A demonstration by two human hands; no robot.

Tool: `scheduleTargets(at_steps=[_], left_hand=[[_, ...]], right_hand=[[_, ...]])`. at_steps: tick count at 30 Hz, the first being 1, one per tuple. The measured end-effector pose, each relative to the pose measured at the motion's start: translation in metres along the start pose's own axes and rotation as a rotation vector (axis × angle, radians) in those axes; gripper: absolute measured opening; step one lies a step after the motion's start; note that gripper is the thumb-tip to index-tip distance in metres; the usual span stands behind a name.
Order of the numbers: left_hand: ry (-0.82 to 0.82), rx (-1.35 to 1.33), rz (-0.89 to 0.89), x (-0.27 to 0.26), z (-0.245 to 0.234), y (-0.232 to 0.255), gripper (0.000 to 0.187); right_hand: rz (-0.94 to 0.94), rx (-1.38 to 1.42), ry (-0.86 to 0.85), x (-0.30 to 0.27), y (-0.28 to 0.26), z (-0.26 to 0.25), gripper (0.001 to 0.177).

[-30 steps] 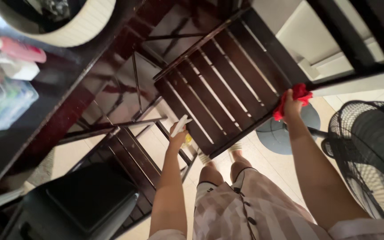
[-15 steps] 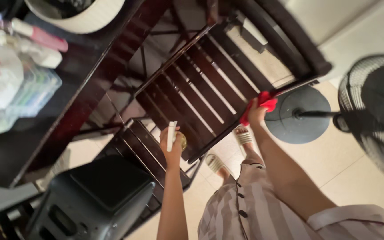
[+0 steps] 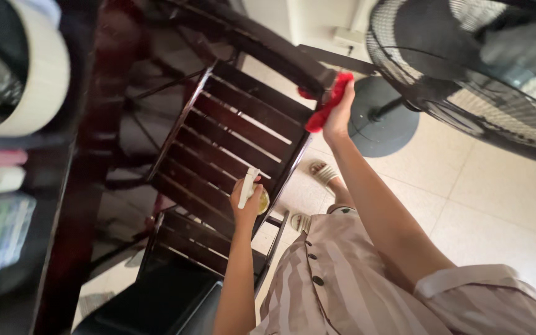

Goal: The person cleans a wooden chair by spraying it with a liquid from a bottle and wiping the frame and seat with a cloth.

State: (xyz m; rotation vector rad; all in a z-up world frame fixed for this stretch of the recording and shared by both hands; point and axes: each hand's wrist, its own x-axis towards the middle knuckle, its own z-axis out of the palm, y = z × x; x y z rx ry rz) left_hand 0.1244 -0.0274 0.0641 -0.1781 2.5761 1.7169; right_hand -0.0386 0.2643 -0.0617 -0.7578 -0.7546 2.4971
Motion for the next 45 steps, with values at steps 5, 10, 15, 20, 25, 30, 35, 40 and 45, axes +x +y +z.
scheduleTargets(at_steps=[5, 10, 15, 20, 25, 30, 35, 40, 45], left_hand=[[-0.109, -0.022, 0.003, 0.02, 0.024, 0.009, 0.022], [-0.086, -0.02, 0.083, 0.035, 0.034, 0.018, 0.022], [-0.034, -0.004, 0.032, 0.036, 0.034, 0.02, 0.02], [0.019, -0.007, 0.029, 0.038, 0.027, 0.013, 0.022], [0.014, 0.006, 0.037, 0.031, 0.031, 0.003, 0.022], [-0.039, -0.016, 0.065, 0.03, 0.04, -0.007, 0.022], [-0.031, -0.124, -0.136, 0.035, 0.045, 0.025, 0.038], [-0.054, -0.112, 0.077, 0.041, 0.04, 0.066, 0.052], [-0.13, 0.034, 0.203, 0.04, 0.033, 0.073, 0.036]], right_hand=[[-0.214, -0.174, 0.025, -0.029, 0.002, 0.033, 0.06], [-0.252, -0.025, 0.031, 0.01, 0.079, -0.028, 0.052], [-0.557, -0.878, -0.038, 0.043, 0.096, -0.085, 0.048], [-0.06, -0.272, -0.007, 0.05, 0.087, -0.075, 0.053], [0.028, -0.115, 0.184, -0.037, 0.055, -0.02, 0.051], [-0.342, -0.107, -0.061, -0.114, -0.014, 0.116, 0.06], [-0.617, -0.631, -0.084, -0.105, -0.052, 0.14, 0.059], [-0.942, -0.973, -0.196, -0.056, -0.022, 0.072, 0.053], [-0.825, -1.121, -0.325, -0.042, 0.012, 0.01, 0.05]])
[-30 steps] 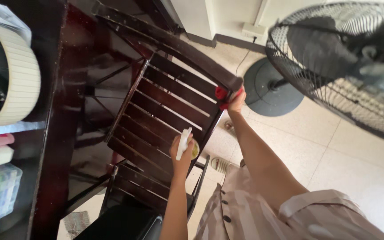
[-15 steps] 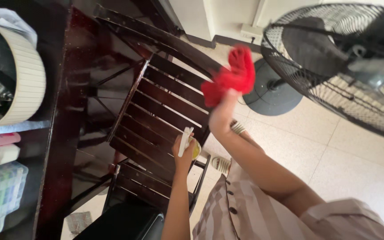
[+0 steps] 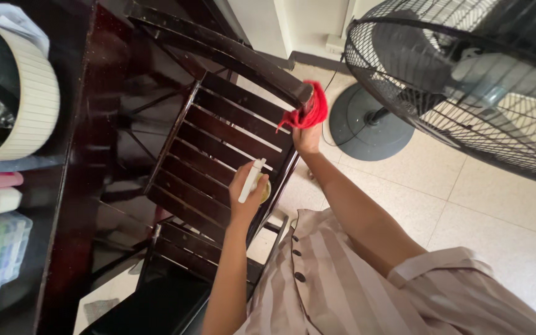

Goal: The person cleans a wooden chair by spraying it with a liquid from a bottle and wiping the frame and seat with a cloth.

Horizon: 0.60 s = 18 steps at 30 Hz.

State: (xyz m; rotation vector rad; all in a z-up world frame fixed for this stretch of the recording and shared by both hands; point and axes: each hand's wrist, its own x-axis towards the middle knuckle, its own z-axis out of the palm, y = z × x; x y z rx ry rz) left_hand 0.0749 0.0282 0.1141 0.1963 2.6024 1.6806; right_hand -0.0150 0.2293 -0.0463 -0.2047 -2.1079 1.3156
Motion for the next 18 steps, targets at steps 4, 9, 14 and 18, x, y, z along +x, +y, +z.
scheduleTargets(at_steps=[4, 9, 14, 18], left_hand=[[0.024, -0.005, -0.041, -0.006, -0.002, -0.007, 0.037], [0.108, -0.115, -0.094, -0.012, -0.001, -0.036, 0.042], [0.096, -0.136, -0.155, -0.015, 0.006, -0.052, 0.04], [0.123, -0.222, -0.135, -0.008, 0.012, -0.028, 0.038]], right_hand=[[-0.037, 0.047, -0.19, -0.016, 0.025, -0.004, 0.032], [-0.022, 0.139, -0.115, 0.029, -0.038, -0.02, 0.038], [-0.223, 0.222, 0.009, 0.086, -0.129, -0.045, 0.047], [-0.13, 0.029, -0.113, 0.097, -0.116, -0.052, 0.045]])
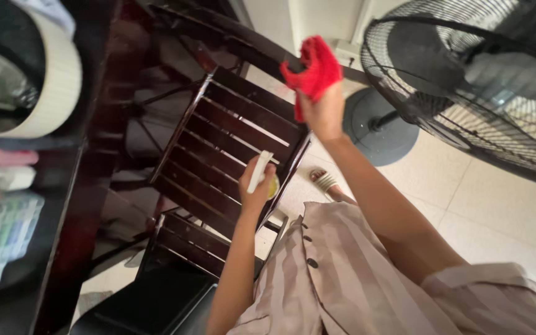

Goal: The person cleans a wooden chair by spraying it with a liquid from a bottle and wiping the frame and seat with a cloth.

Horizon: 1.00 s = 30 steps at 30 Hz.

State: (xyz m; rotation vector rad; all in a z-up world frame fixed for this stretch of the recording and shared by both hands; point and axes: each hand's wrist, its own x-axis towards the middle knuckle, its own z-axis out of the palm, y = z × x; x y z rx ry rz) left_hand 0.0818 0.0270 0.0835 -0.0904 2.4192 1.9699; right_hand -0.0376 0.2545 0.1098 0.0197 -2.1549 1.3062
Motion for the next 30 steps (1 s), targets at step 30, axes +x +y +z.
scheduleTargets(at_steps=[30], left_hand=[[-0.389, 0.358, 0.126, -0.081, -0.02, 0.14, 0.035]], right_hand=[[0.963, 1.637, -0.225, -0.164, -0.002, -0.072, 0.08]])
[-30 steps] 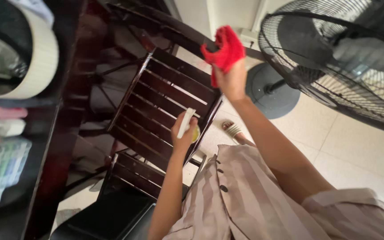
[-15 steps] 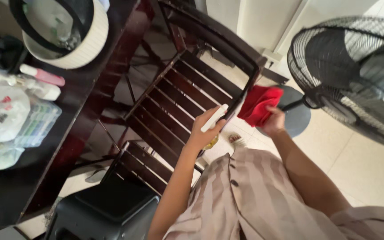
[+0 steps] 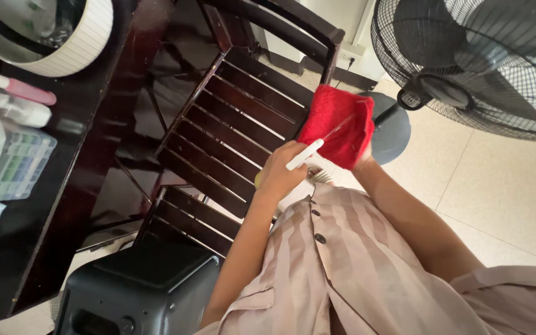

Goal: The person cleans a wooden chair by spraying it with a liquid from a bottle and wiping the frame and seat with a cloth.

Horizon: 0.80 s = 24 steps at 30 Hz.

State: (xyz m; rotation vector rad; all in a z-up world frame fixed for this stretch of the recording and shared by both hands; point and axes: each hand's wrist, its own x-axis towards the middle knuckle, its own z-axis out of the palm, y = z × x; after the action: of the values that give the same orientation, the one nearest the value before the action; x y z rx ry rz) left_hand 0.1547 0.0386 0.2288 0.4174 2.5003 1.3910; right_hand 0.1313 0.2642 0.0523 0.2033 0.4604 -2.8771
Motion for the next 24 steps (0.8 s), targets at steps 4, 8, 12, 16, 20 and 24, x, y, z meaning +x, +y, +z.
scheduleTargets(at_steps=[4, 8, 12, 16, 20, 24], left_hand=[[-0.008, 0.042, -0.024, -0.022, -0.009, -0.008, 0.034], [0.087, -0.182, 0.271, -0.039, -0.015, -0.039, 0.039], [0.229, -0.245, 0.277, -0.051, -0.012, -0.066, 0.041], [0.229, -0.3, 0.18, -0.054, -0.012, -0.081, 0.039], [0.309, -0.363, 0.21, -0.042, -0.016, -0.099, 0.039], [0.406, -0.353, 0.223, -0.017, -0.031, -0.12, 0.037]], right_hand=[[-0.002, 0.103, 0.094, -0.007, 0.009, 0.019, 0.072], [-0.256, 0.047, 0.035, -0.018, -0.025, 0.054, 0.059], [-0.461, -0.385, -0.03, 0.03, -0.078, 0.092, 0.052], [-0.693, -1.27, 0.123, 0.122, -0.1, 0.116, 0.051], [-0.953, -2.911, 0.334, 0.199, -0.06, 0.135, 0.045], [-0.635, -2.909, 0.464, 0.25, -0.031, 0.153, 0.033]])
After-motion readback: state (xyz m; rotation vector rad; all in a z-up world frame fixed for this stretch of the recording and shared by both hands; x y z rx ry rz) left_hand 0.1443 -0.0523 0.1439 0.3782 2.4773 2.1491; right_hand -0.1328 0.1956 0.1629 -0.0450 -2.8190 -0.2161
